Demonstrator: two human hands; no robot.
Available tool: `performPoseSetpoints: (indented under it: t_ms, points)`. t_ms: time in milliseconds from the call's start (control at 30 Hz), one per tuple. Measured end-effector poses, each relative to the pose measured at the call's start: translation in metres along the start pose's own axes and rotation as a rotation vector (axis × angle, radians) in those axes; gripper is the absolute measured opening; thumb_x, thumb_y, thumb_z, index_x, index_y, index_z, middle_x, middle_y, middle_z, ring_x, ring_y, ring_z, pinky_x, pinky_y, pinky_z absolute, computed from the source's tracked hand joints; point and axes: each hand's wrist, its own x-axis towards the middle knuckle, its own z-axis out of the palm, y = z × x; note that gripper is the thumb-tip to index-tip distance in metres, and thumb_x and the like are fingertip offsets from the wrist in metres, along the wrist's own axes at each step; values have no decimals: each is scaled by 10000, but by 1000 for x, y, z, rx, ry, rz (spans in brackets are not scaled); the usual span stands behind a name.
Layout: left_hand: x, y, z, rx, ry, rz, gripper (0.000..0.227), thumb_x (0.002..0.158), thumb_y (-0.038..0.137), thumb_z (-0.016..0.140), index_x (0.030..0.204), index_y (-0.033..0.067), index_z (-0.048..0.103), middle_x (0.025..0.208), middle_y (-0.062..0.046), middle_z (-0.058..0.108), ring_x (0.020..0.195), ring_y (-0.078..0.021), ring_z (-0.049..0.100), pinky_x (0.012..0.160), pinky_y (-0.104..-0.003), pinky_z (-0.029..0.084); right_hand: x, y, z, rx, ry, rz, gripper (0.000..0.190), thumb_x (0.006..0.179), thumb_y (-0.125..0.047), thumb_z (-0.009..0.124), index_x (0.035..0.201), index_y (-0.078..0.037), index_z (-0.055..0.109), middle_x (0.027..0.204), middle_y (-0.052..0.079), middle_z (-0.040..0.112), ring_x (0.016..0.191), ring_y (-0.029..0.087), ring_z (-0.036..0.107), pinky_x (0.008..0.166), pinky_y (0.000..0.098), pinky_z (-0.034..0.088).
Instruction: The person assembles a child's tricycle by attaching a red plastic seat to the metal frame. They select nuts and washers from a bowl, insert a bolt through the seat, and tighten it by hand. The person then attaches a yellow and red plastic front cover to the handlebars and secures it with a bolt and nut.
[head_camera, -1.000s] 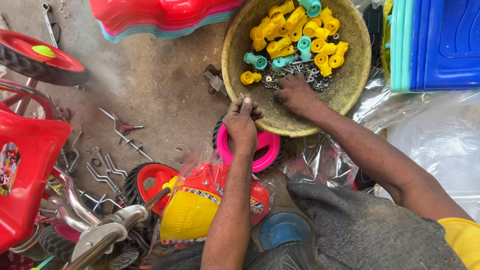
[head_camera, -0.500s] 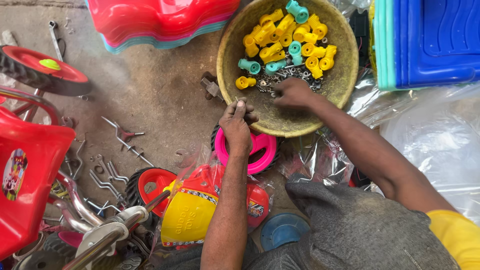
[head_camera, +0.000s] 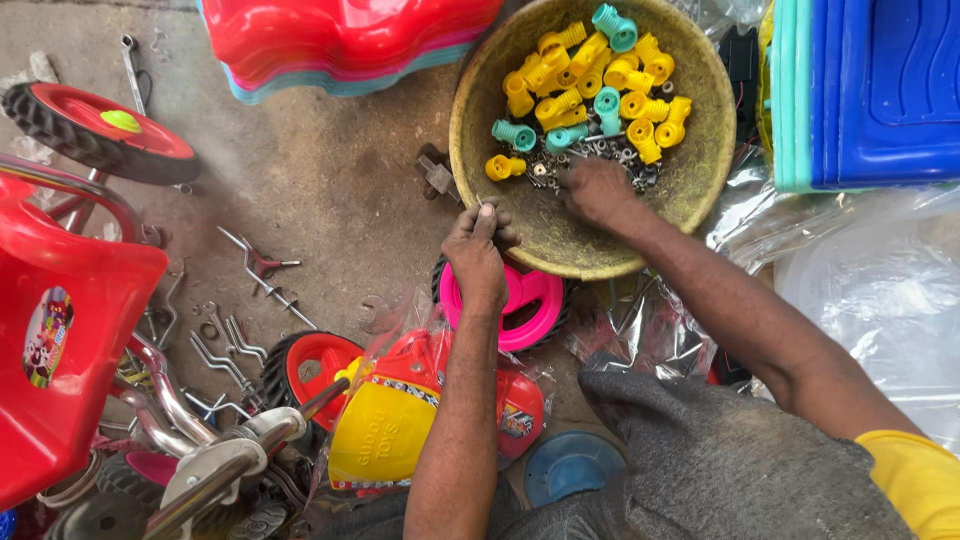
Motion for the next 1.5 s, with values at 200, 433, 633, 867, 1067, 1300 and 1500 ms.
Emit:
performPoseSetpoints:
  t_ms: [200,433,633,867,1067,1300,1500]
  points:
    - [3,-1,-13,-28,-65,29,242,1025,81,561,1189,-57,673,903,-111,721,698,-152,676,666,-323,600,-11,-18,25,-122,200,-124,130,820,-136,637,872,-43,711,986,167,654,955,356,652,796,496,537]
    - [-18,17,-14,-69,-183,20,273,1001,37,542,1245,-38,639,970,-141,749,707,-162,689,689,-316,602,-8,-1,28,129,251,13,185,862,-189,646,962,-72,747,930,191,662,924,417,652,791,547,518]
    - [-94,78,10,226,-187,251,210,1011,44,620,1206,10,692,978,-139,744,750,-179,675,675,-346,553,8,23,57,54,93,132,225,844,-218,638,955,-52,741,1025,220,721,998,422,684,848,544,545]
    - [-238,207,8,784,-112,1092,253,993,-19,686,1236,50,676,1080,-123,681,975,-275,682,853,-342,552,8,10,38,-62,95,107,384,905,-369,642,1074,-40,747,1139,246,729,1059,429,693,903,543,559]
    - [-324,315,-86,836,283,1330,265,969,-80,694,1197,56,687,1063,-77,687,971,-204,660,848,-334,554,-27,-25,3,-10,203,153,365,857,-346,698,1062,-52,769,1126,237,736,1070,432,692,926,541,553]
    - [-284,375,-158,815,231,1097,102,1004,12,626,1047,7,719,930,-66,633,836,-130,614,721,-295,510,-47,-51,-11,183,254,234,261,830,-291,688,988,-105,782,1076,242,734,1035,478,674,907,566,538]
    - [-238,366,-175,493,-118,646,143,1031,71,578,1061,7,702,857,-23,724,754,-63,660,660,-230,549,-47,-64,-19,166,252,268,276,840,-324,703,984,-104,789,1094,237,734,1049,470,665,932,552,525]
